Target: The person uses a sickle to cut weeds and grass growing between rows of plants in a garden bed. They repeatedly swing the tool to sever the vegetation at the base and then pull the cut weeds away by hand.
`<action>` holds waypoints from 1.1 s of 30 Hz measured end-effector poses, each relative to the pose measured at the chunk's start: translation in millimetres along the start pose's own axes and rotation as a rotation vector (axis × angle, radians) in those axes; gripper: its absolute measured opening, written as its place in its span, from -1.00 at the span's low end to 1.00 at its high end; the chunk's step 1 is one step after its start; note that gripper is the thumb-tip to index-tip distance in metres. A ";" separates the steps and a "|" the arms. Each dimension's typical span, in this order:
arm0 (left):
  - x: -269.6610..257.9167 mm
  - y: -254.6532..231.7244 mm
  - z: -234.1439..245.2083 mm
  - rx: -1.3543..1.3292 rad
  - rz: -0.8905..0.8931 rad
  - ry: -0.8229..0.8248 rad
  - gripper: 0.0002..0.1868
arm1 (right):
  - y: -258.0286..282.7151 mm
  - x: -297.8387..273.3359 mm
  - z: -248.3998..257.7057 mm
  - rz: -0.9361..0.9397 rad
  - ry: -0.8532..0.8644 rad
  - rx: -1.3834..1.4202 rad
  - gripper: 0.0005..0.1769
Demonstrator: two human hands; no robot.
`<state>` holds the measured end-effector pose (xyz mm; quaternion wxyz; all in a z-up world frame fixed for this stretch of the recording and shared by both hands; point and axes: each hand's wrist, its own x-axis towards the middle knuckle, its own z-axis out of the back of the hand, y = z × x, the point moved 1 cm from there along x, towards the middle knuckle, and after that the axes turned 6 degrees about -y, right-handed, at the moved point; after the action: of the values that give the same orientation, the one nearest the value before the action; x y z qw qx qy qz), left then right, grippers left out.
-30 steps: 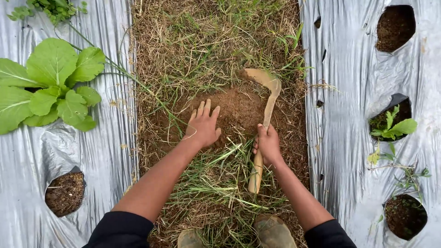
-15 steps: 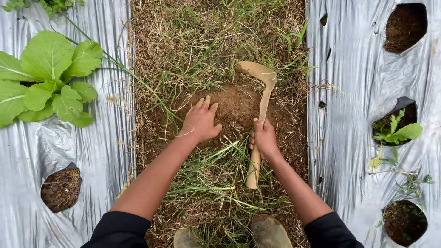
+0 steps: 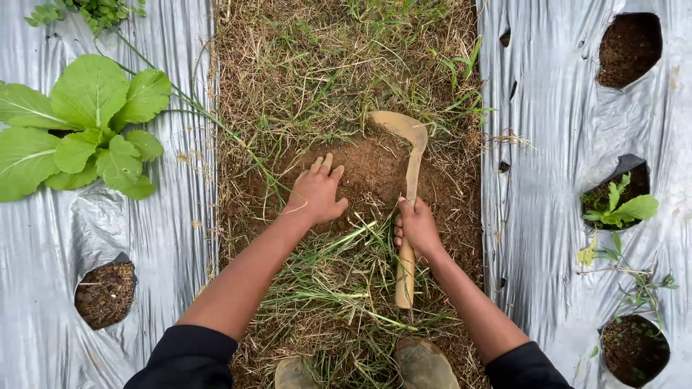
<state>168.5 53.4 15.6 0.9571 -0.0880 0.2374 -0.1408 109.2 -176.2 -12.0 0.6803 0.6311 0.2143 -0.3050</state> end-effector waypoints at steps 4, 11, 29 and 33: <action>-3.1 8.5 -3.4 -0.020 -0.021 -0.001 -0.17 | -0.5 3.9 -2.6 -0.022 -0.020 0.024 -0.75; -0.4 6.4 -8.1 -0.005 -0.029 0.003 -0.14 | 3.3 -7.7 7.0 0.000 -0.010 -0.055 -0.73; -7.6 13.9 -5.7 -0.071 -0.031 0.027 -0.13 | -1.5 -0.2 -7.4 0.007 -0.086 0.095 -0.76; -7.8 11.9 -4.1 -0.143 -0.003 -0.034 -0.21 | 0.4 11.7 -15.9 0.035 -0.042 0.111 -0.78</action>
<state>162.6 66.7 12.5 0.9521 -0.1588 0.2304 -0.1235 119.4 -162.2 -21.5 0.6539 0.6648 0.1717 -0.3177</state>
